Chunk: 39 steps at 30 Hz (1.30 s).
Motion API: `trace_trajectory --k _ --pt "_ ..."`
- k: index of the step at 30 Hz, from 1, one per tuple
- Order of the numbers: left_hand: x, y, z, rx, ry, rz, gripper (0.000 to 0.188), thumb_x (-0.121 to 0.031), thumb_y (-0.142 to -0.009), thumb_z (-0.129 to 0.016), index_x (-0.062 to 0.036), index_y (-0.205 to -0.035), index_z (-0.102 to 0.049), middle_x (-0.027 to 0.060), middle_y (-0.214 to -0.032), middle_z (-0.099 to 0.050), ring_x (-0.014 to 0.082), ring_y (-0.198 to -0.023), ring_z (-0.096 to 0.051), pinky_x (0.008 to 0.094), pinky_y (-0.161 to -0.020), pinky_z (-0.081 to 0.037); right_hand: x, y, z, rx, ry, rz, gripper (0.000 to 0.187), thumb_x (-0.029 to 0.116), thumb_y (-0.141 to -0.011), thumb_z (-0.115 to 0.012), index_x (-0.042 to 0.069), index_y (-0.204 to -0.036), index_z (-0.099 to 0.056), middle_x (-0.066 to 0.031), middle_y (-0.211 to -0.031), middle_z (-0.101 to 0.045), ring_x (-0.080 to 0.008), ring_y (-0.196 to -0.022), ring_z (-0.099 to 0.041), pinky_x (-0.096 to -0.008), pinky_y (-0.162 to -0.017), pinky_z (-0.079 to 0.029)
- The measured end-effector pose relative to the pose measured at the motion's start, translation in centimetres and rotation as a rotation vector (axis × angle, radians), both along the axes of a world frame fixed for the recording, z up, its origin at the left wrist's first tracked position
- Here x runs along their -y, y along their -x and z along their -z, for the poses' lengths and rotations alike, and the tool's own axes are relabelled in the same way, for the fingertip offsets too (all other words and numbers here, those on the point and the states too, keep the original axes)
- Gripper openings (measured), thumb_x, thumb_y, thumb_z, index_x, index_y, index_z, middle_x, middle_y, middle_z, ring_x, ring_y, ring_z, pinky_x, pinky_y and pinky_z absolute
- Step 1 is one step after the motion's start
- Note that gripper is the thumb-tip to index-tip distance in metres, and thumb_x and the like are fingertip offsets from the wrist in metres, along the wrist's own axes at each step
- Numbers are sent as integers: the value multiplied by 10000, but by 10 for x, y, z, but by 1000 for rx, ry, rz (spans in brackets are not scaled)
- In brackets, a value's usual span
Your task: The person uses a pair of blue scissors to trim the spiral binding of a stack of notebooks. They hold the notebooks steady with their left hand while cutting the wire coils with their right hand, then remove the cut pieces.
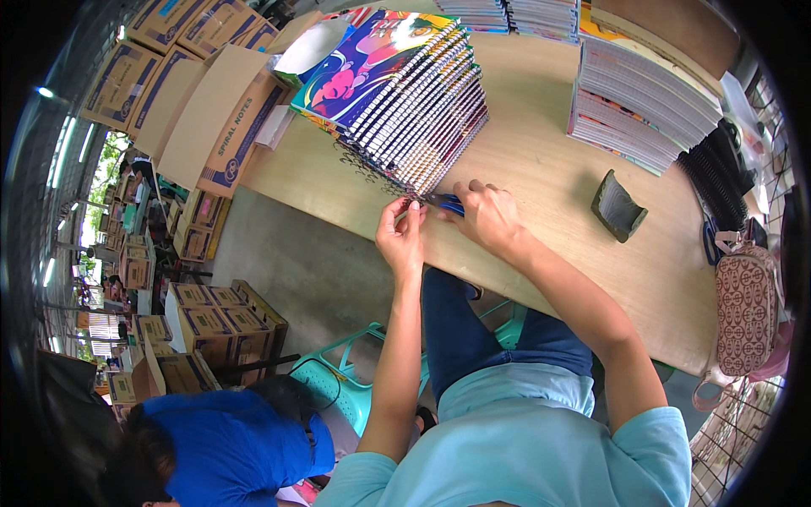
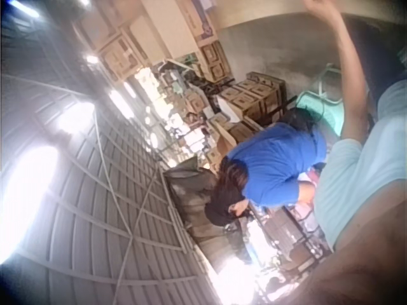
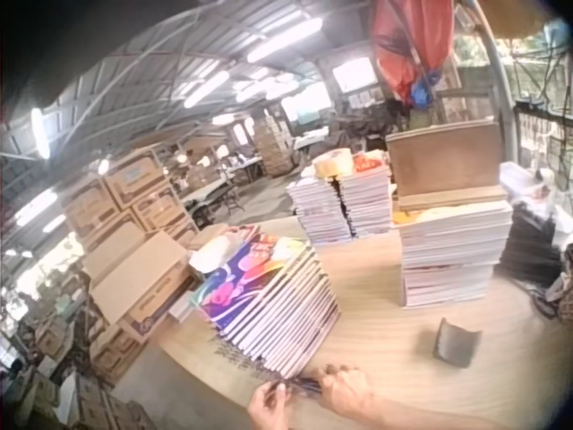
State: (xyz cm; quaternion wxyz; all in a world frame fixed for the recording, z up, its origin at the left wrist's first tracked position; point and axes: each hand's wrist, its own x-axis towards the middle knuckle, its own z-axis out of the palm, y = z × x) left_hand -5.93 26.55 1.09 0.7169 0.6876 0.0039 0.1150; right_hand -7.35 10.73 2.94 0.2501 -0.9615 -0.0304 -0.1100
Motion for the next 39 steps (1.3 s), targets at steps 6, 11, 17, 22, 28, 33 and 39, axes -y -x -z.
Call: trace_trajectory --k 6,11,17,22,28,33,39 --pt "-4 0 6 34 -70 -32 222 -64 -931 -643 75 -1095 -588 117 -1029 -638 185 -876 -681 291 -794 -580 -2 11 -10 204 85 44 472 474 -744 -761 92 -999 -655 -100 -961 -615 -316 -877 -656 -475 -682 -540" --pt "-3 2 6 95 -44 -74 225 -30 -912 -656 61 -1112 -611 103 -991 -660 139 -820 -665 265 -744 -575 -5 9 -6 149 65 59 485 488 -751 -749 97 -1022 -655 -106 -980 -611 -331 -896 -645 -494 -697 -520" --pt "-3 -2 3 129 16 -45 227 -25 -914 -650 38 -1130 -616 88 -979 -675 117 -818 -663 248 -726 -552 -13 6 -11 149 64 53 462 461 -741 -770 87 -987 -657 -120 -979 -628 -337 -893 -659 -483 -715 -536" --pt "-2 -2 6 123 -61 -16 241 -28 -938 -617 57 -1160 -576 106 -1073 -661 146 -871 -681 265 -781 -582 -8 1 -12 99 53 0 431 437 -749 -778 74 -945 -652 -126 -912 -650 -337 -832 -676 -455 -678 -537" --pt "3 -3 6 139 173 -16 243 -33 -938 -622 57 -1162 -593 112 -1008 -688 154 -855 -695 272 -765 -583 6 8 -16 75 67 16 432 437 -774 -760 76 -978 -638 -119 -938 -645 -325 -864 -658 -477 -674 -516" --pt "-2 -1 7 126 170 25 256 -37 -921 -650 59 -1155 -610 109 -960 -704 145 -844 -694 264 -778 -576 -4 9 -19 239 160 25 454 442 -772 -762 85 -1020 -629 -101 -968 -632 -312 -898 -629 -476 -708 -509" --pt "0 -4 -4 127 38 5 238 -42 -910 -667 64 -1117 -617 106 -915 -714 143 -842 -695 263 -774 -571 -9 4 -24 225 142 29 443 454 -785 -754 56 -950 -651 -125 -896 -639 -336 -821 -654 -440 -675 -525"
